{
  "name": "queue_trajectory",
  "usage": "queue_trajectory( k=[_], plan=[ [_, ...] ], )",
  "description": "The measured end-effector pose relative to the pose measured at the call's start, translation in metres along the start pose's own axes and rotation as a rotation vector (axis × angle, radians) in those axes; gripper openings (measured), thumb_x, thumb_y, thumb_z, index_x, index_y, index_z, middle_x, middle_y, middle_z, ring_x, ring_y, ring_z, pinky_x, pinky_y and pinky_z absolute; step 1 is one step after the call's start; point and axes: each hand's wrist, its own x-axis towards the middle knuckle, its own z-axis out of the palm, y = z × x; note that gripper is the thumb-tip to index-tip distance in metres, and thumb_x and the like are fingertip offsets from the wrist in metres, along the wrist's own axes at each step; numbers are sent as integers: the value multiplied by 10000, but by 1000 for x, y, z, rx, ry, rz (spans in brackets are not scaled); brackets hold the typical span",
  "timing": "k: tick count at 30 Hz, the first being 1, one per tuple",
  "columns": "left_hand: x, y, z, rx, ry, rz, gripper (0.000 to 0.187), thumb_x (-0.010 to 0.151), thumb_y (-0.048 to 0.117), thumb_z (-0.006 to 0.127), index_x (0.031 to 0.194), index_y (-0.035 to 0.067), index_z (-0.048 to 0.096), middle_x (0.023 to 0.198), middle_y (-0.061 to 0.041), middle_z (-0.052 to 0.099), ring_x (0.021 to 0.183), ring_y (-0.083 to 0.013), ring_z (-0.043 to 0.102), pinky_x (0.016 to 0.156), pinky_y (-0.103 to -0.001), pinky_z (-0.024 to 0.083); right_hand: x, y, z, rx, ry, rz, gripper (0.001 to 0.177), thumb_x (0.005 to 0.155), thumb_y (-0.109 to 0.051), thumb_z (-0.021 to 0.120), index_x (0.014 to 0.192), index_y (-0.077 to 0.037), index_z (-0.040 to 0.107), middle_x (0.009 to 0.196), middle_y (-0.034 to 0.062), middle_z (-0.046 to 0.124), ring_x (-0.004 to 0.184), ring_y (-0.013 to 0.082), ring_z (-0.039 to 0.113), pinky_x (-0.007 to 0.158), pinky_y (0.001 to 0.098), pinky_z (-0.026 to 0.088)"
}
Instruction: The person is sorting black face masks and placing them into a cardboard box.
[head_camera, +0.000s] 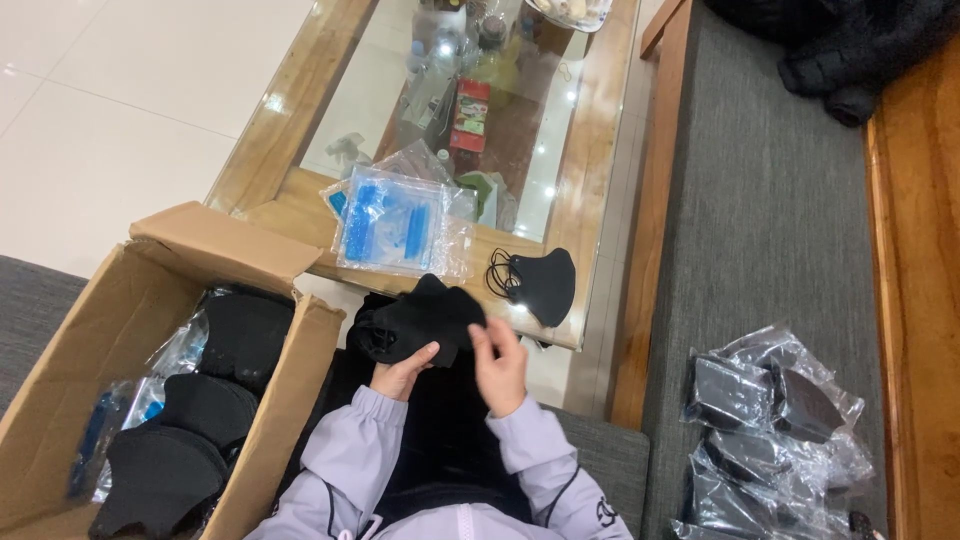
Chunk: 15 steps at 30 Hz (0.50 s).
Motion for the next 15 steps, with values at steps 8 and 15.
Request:
queue_trajectory(
  k=[8,15],
  plan=[
    [5,-2,-4,-80,22,-15,534,728,-94,879,1207,105,755,1140,-124,783,822,-279,779,684,-335,637,50,60,-60,348,267,366,71,954,-91,741,1002,-49,708,694,48,678,509,89,573,393,180,465],
    [-3,11,8,-79,51,-15,507,703,-99,896,1152,102,775,1081,-121,799,784,-258,772,657,-305,620,61,69,-70,79,280,503,451,934,-76,754,1331,74,602,735,158,697,448,182,611,344,283,482]
  ],
)
